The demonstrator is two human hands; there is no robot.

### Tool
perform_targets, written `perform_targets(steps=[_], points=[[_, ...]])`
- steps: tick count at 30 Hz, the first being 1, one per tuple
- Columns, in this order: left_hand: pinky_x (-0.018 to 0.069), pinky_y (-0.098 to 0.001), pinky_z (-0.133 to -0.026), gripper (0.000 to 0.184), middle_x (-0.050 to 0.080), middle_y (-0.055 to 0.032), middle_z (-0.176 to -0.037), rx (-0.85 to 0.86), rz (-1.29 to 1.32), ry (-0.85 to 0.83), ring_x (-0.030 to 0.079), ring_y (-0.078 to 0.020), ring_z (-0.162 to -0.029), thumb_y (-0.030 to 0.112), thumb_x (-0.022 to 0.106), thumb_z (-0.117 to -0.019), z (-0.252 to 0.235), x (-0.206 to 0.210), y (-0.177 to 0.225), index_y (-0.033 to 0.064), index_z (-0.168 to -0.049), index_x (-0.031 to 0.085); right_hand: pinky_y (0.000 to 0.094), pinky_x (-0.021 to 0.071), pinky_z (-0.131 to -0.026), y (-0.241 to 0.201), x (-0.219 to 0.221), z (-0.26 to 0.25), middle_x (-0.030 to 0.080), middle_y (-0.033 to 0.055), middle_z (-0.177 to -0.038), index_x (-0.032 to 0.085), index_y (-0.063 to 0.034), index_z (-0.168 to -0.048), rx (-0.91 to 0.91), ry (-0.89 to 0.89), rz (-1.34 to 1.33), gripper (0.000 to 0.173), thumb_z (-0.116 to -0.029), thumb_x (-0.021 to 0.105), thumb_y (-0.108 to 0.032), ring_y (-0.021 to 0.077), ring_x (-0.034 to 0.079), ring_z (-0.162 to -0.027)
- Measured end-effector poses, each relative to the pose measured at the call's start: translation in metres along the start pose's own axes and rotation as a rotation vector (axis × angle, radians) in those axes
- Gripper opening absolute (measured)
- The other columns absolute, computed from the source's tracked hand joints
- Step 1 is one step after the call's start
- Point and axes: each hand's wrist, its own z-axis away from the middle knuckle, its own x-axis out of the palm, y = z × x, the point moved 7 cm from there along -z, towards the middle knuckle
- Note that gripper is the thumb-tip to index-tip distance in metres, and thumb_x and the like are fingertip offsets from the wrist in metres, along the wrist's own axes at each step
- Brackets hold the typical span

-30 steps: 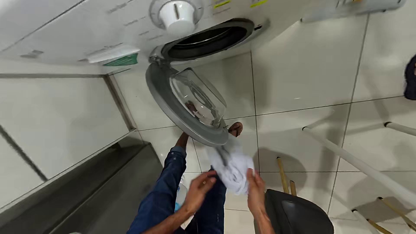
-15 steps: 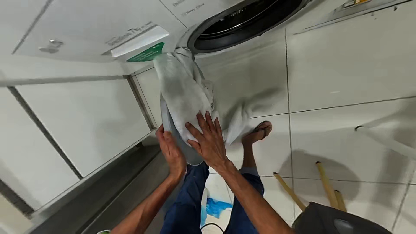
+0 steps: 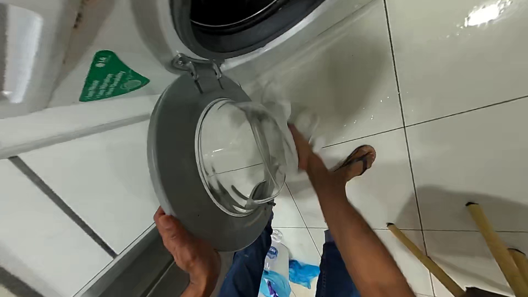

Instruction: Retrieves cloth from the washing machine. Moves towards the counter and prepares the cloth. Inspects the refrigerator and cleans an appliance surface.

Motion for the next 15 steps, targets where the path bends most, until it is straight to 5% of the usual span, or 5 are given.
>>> perform_targets(steps=[3,5,7,11,15], points=[[0.0501,-0.0252,-0.103,0.059,0.056,-0.0049,-0.131,-0.079,-0.014,-0.003,0.058,-0.0042,-0.12,0.042,0.014,-0.1115,0.01,0.006,0.007,-0.0018,-0.146,0.035,0.0381,0.0579,-0.093,0.101,0.002,0.043,0.064,0.008,-0.133,0.045,-0.0148,-0.151,-0.074,0.427,-0.257,0.055,-0.111,0.028,-0.048,0.0138,0.064,-0.116],[0.0504,-0.0265,-0.102,0.062,0.056,-0.0075,-0.132,-0.102,0.003,0.0,0.058,-0.0052,-0.12,0.045,0.017,-0.1108,0.013,0.012,0.012,-0.0024,-0.146,0.035,0.035,0.0495,-0.107,0.077,0.036,0.097,0.051,0.0155,-0.149,0.034,-0.0005,-0.156,-0.155,0.588,-0.114,0.053,-0.1115,0.032,-0.029,0.0141,0.055,-0.13],[0.0504,-0.0259,-0.102,0.066,0.055,-0.0094,-0.132,-0.074,0.008,-0.02,0.058,-0.0051,-0.12,0.048,0.018,-0.1101,0.013,0.02,0.019,-0.0044,-0.146,0.034,0.0348,0.0482,-0.108,0.04,0.081,0.138,0.055,0.0216,-0.14,0.052,0.01,-0.139,-0.33,0.592,0.197,0.054,-0.1019,0.051,-0.029,0.017,0.056,-0.129],[0.0505,-0.0284,-0.103,0.064,0.055,-0.0104,-0.134,-0.076,0.022,-0.041,0.057,-0.008,-0.122,0.049,0.019,-0.1098,0.021,0.024,0.027,-0.0012,-0.147,0.034,0.0598,0.0424,-0.11,-0.035,0.127,0.136,0.075,0.0107,-0.11,0.078,-0.0157,-0.101,-0.67,0.646,0.988,0.047,-0.1019,0.051,-0.053,0.0316,0.066,-0.117],[0.0496,-0.028,-0.104,0.062,0.053,-0.0094,-0.137,-0.097,0.038,0.024,0.056,-0.006,-0.123,0.045,0.015,-0.1102,0.024,0.032,0.029,-0.0001,-0.148,0.034,0.0628,0.0254,-0.123,-0.11,0.095,0.035,0.053,0.0074,-0.154,0.059,-0.0249,-0.147,-0.512,0.267,1.018,0.058,-0.103,0.046,-0.06,0.0279,0.044,-0.148]])
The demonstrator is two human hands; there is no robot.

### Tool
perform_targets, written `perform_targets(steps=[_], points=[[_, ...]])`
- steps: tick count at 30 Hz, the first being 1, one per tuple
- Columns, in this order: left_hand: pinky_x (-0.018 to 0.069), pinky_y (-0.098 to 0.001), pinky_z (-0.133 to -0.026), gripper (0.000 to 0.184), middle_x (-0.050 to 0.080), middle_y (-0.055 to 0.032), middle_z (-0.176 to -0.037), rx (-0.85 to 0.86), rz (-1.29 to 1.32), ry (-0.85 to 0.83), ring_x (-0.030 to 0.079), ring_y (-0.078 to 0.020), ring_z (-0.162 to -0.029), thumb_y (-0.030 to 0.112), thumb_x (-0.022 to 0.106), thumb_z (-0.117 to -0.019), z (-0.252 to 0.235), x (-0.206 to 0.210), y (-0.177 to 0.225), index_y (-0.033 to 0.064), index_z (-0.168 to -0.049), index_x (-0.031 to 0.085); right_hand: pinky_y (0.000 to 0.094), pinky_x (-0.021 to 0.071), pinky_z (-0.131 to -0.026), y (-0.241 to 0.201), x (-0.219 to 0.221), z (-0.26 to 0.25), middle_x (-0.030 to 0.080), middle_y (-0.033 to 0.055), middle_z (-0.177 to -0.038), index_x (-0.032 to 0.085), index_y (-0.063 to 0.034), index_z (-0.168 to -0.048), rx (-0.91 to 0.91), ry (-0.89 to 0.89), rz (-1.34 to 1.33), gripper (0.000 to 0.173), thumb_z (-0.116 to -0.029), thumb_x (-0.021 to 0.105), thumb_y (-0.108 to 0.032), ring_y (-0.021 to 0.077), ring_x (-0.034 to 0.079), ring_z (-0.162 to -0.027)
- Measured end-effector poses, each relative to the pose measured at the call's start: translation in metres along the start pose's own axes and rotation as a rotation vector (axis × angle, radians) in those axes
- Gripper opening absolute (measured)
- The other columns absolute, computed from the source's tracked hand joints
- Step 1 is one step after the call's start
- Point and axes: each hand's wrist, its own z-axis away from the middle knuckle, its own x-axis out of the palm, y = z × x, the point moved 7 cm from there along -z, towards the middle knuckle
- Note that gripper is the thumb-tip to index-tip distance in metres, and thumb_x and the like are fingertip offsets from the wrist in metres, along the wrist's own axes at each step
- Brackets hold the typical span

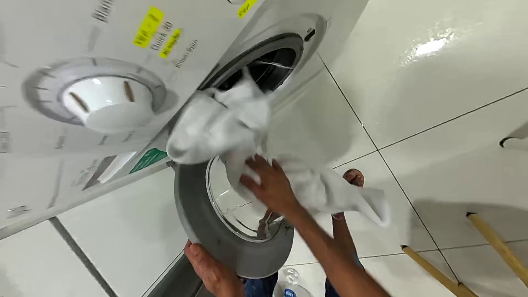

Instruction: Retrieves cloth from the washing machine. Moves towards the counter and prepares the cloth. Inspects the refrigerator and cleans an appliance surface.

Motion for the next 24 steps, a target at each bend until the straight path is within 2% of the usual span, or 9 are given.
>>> perform_targets(steps=[2,4,7,11,14,16,18,21,24], points=[[0.0509,-0.0268,-0.101,0.06,0.055,-0.006,-0.134,-0.015,-0.003,0.037,0.057,-0.004,-0.121,0.045,0.015,-0.1105,0.005,-0.005,0.001,0.0024,-0.148,0.036,0.0651,0.0398,-0.112,0.042,0.004,-0.042,0.054,0.0093,-0.153,0.047,-0.0281,-0.155,0.115,-0.163,-0.2,0.059,-0.1042,0.047,-0.057,0.0316,0.052,-0.139],[0.051,-0.0239,-0.1,0.06,0.056,-0.0036,-0.131,0.015,-0.002,0.035,0.057,-0.0008,-0.119,0.045,0.015,-0.1105,0.003,-0.002,0.003,0.0015,-0.147,0.035,0.0663,0.0482,-0.098,0.089,0.01,-0.06,0.063,0.016,-0.139,0.053,-0.0285,-0.15,0.257,-0.183,-0.426,0.056,-0.1037,0.048,-0.058,0.0394,0.062,-0.123],[0.0525,-0.0245,-0.097,0.06,0.059,-0.0035,-0.126,0.04,-0.045,0.06,0.06,-0.0021,-0.114,0.045,0.014,-0.1104,0.0,-0.006,-0.001,0.0022,-0.143,0.041,0.0537,0.0469,-0.107,0.135,0.031,-0.043,0.061,0.0086,-0.144,0.058,-0.0211,-0.146,0.395,-0.175,-0.661,0.055,-0.106,0.043,-0.057,0.0256,0.059,-0.129],[0.0513,-0.0263,-0.099,0.059,0.057,-0.0087,-0.124,0.061,-0.048,0.036,0.059,-0.0053,-0.114,0.043,0.019,-0.11,-0.001,-0.003,0.005,-0.0027,-0.14,0.041,0.056,0.0401,-0.116,0.162,0.04,0.019,0.057,0.0193,-0.147,0.055,-0.0077,-0.147,0.63,-0.064,-0.489,0.063,-0.1097,0.031,-0.053,0.0321,0.051,-0.139],[0.0458,-0.028,-0.107,0.062,0.052,-0.0156,-0.132,0.08,0.017,-0.003,0.055,-0.0098,-0.123,0.042,0.022,-0.1096,0.002,0.007,0.011,-0.0087,-0.143,0.036,0.0546,0.0371,-0.118,0.123,0.024,0.099,0.041,0.0287,-0.156,0.034,0.0013,-0.157,0.735,-0.012,-0.41,0.055,-0.1131,0.03,-0.031,0.0395,0.044,-0.144],[0.0427,-0.0295,-0.11,0.061,0.048,-0.0201,-0.136,0.036,0.025,-0.01,0.051,-0.0135,-0.127,0.039,0.022,-0.1096,0.011,0.009,0.016,-0.0104,-0.143,0.032,0.0589,0.0408,-0.114,0.073,0.014,0.147,0.038,0.0325,-0.156,0.028,0.0026,-0.159,0.796,0.0,-0.291,0.058,-0.1114,0.035,-0.03,0.0448,0.046,-0.14],[0.0332,-0.036,-0.118,0.061,0.036,-0.0316,-0.151,-0.023,0.047,-0.048,0.042,-0.0249,-0.141,0.034,0.02,-0.1116,0.015,0.021,0.03,-0.0142,-0.15,0.023,0.0597,0.0479,-0.106,0.02,-0.003,0.159,0.051,0.0299,-0.147,0.038,0.005,-0.152,0.793,-0.039,-0.083,0.068,-0.1091,0.033,-0.048,0.0417,0.058,-0.131],[0.0403,-0.0379,-0.112,0.055,0.043,-0.0288,-0.141,-0.083,0.088,-0.062,0.049,-0.025,-0.13,0.03,0.021,-0.1121,0.02,0.027,0.04,-0.0117,-0.146,0.028,0.062,0.0498,-0.097,-0.042,-0.029,0.167,0.064,0.0205,-0.131,0.056,-0.0043,-0.138,0.576,-0.273,0.084,0.069,-0.1011,0.043,-0.06,0.0364,0.064,-0.12],[0.0447,-0.0409,-0.11,0.055,0.045,-0.0281,-0.14,-0.157,0.153,-0.158,0.052,-0.0268,-0.127,0.034,0.022,-0.1131,0.02,0.043,0.052,-0.0093,-0.148,0.027,0.0648,0.054,-0.089,-0.059,-0.097,0.19,0.072,0.0181,-0.116,0.066,-0.0113,-0.131,0.51,-0.053,0.171,0.059,-0.0941,0.062,-0.057,0.0366,0.07,-0.107]])
